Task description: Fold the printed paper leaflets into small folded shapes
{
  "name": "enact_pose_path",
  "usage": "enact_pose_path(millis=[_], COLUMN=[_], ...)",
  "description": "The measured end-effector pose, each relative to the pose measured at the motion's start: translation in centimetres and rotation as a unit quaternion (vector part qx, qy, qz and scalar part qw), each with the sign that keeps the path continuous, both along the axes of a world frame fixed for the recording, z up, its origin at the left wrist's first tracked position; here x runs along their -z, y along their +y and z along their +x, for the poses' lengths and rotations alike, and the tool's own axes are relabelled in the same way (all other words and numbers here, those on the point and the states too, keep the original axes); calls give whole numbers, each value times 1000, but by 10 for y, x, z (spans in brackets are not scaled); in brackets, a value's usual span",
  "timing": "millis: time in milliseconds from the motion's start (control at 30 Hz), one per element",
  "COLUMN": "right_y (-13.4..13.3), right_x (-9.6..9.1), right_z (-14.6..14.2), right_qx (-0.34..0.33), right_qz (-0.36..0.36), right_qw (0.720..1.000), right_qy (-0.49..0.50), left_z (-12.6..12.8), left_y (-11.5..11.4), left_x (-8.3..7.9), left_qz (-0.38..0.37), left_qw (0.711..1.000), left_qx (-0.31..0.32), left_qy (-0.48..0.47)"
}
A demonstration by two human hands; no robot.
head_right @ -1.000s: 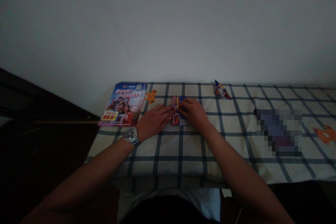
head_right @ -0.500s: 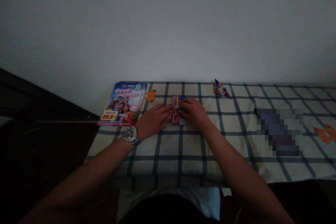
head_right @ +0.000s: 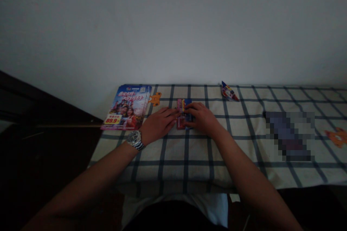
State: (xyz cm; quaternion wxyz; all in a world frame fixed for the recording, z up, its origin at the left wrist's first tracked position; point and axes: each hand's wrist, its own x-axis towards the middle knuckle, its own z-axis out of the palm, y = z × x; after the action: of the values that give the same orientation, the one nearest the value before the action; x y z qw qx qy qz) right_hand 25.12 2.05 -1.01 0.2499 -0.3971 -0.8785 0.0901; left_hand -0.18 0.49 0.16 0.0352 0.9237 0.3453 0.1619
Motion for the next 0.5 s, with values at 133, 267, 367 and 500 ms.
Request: enact_pose_path(millis=[133,267,367,500], right_y=[-3,-6,-7,-6], right_x=[-3,-6,-7,-7], right_z=[0,0,0,0], right_qx=[-1,-7,-7,-6], right_qz=[-1,-9,-14,-16], right_qw=[1000,1000,1000,1000], right_qy=[-3,-3,-5,-5], left_z=[0,-1,-1,-1], left_y=[0,0,0,-1], left_x=[0,-1,-1,-1], left_qz=[0,-1,1,1], left_qw=[1000,1000,1000,1000], left_qx=[2,0,3,1], left_qy=[-3,-3,-3,-4])
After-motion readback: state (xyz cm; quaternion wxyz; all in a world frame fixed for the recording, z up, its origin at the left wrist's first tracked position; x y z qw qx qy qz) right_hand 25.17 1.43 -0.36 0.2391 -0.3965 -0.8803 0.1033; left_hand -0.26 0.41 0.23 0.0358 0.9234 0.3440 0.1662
